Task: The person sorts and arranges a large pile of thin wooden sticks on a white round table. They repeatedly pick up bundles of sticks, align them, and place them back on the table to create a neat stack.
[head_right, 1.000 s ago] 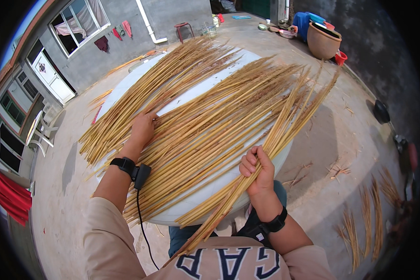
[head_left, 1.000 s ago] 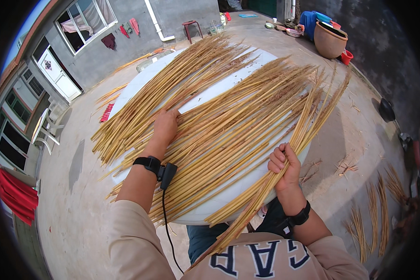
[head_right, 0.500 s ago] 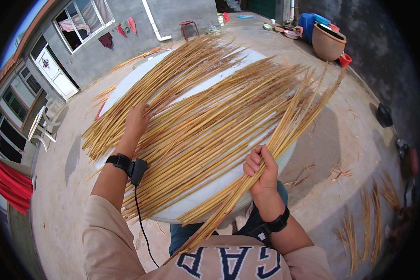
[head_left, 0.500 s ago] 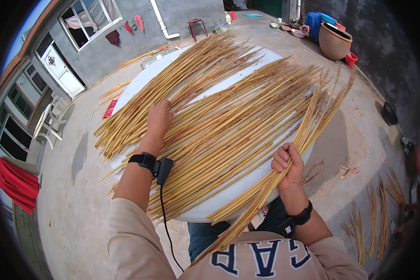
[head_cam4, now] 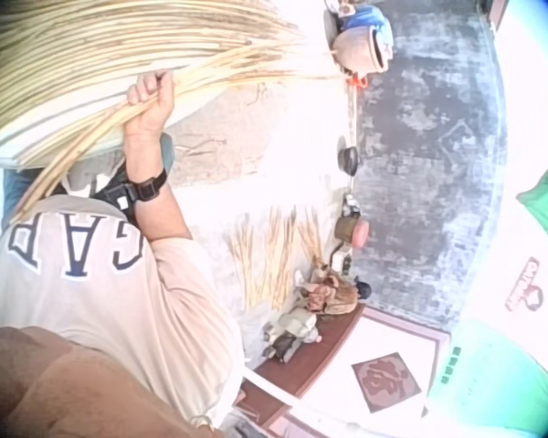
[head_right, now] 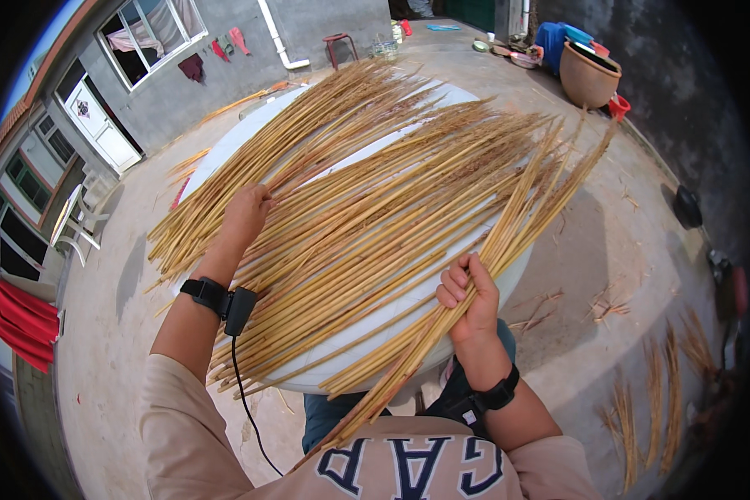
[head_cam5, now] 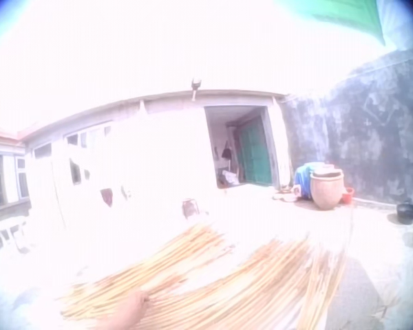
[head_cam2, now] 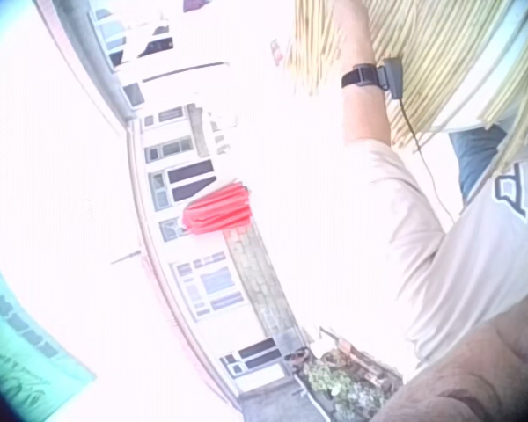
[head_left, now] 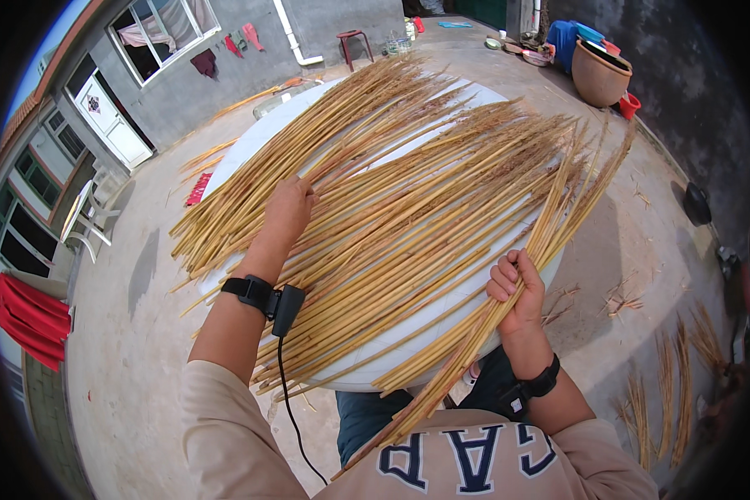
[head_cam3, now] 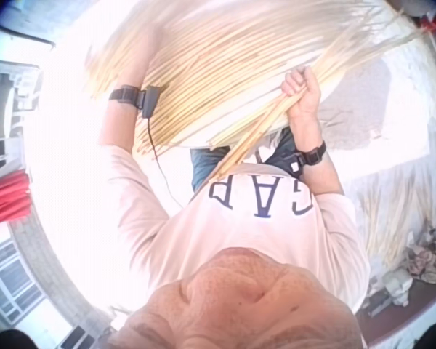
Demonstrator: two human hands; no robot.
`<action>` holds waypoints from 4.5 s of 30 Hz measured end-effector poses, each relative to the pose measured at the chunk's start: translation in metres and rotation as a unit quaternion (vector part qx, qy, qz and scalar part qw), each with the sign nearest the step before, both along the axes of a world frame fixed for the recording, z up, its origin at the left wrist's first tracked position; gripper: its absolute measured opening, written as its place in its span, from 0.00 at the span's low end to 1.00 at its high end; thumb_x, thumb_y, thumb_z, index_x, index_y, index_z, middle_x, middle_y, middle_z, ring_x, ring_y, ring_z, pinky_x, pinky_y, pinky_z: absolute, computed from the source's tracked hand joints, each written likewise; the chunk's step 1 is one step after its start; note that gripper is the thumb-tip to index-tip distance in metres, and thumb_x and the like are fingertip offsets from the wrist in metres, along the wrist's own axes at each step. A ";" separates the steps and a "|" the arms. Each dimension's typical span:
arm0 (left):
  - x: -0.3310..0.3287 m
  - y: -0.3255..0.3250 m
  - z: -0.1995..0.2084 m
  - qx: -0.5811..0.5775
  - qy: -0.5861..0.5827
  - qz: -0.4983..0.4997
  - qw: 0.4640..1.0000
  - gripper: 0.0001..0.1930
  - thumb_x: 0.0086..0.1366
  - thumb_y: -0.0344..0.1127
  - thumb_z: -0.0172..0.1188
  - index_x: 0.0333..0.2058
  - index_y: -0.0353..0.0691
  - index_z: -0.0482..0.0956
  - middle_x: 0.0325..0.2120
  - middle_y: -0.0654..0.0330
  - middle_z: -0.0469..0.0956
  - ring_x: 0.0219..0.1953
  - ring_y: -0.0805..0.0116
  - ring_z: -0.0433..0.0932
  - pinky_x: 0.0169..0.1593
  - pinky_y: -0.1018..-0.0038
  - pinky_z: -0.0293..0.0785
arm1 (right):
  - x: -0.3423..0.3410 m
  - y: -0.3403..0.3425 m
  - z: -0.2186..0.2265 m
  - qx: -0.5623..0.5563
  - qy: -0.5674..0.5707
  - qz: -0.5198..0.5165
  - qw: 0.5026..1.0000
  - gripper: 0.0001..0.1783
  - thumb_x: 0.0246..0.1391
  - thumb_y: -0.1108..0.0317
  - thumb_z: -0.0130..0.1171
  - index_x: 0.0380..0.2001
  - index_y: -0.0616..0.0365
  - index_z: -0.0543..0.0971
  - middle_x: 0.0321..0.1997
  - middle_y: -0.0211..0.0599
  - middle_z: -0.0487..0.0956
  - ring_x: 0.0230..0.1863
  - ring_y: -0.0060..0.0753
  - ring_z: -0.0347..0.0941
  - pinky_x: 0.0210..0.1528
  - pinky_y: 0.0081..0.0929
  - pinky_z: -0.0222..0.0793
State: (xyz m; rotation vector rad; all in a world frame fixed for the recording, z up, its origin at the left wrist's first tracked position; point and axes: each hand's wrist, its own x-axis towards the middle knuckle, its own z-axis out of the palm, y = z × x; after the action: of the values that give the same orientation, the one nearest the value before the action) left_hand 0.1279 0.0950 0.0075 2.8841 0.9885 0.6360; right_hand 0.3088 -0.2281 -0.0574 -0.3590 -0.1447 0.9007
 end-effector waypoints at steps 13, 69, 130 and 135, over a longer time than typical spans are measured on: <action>-0.039 -0.024 -0.015 -0.077 0.053 -0.001 0.996 0.05 0.50 0.33 0.62 0.27 0.43 0.79 0.23 0.52 0.78 0.29 0.52 0.76 0.34 0.61 0.71 | -0.001 0.000 0.000 -0.004 0.001 0.000 1.000 0.10 0.61 0.62 0.45 0.29 0.55 0.68 0.19 0.25 0.62 0.16 0.17 0.56 0.16 0.15 0.54; -0.022 -0.127 0.030 -0.355 -0.042 -0.095 0.929 0.13 0.62 0.32 0.55 0.46 0.38 0.76 0.28 0.63 0.77 0.31 0.74 0.73 0.35 0.77 0.71 | -0.006 0.002 0.006 -0.061 0.049 -0.069 0.995 0.07 0.58 0.64 0.52 0.30 0.55 0.69 0.25 0.29 0.70 0.25 0.23 0.66 0.32 0.25 0.67; -0.077 -0.057 0.006 -0.231 -0.029 -0.035 0.972 0.20 0.61 0.35 0.57 0.50 0.34 0.71 0.39 0.50 0.76 0.43 0.59 0.74 0.47 0.70 0.69 | -0.003 0.008 -0.005 0.005 0.027 -0.040 0.999 0.06 0.58 0.69 0.51 0.38 0.54 0.68 0.27 0.31 0.71 0.28 0.25 0.68 0.34 0.29 0.70; -0.079 -0.019 -0.031 -0.121 0.084 -0.084 0.985 0.27 0.62 0.42 0.54 0.57 0.34 0.62 0.57 0.41 0.59 0.60 0.46 0.57 0.62 0.64 0.55 | 0.000 0.006 -0.008 0.016 0.036 -0.015 0.999 0.04 0.59 0.68 0.50 0.36 0.53 0.68 0.25 0.28 0.69 0.26 0.23 0.66 0.33 0.27 0.68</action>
State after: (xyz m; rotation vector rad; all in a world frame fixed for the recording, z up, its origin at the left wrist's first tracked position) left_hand 0.0491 0.0765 -0.0238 2.7962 0.7629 0.2443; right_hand 0.3084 -0.2225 -0.0651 -0.2977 -0.0865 0.8806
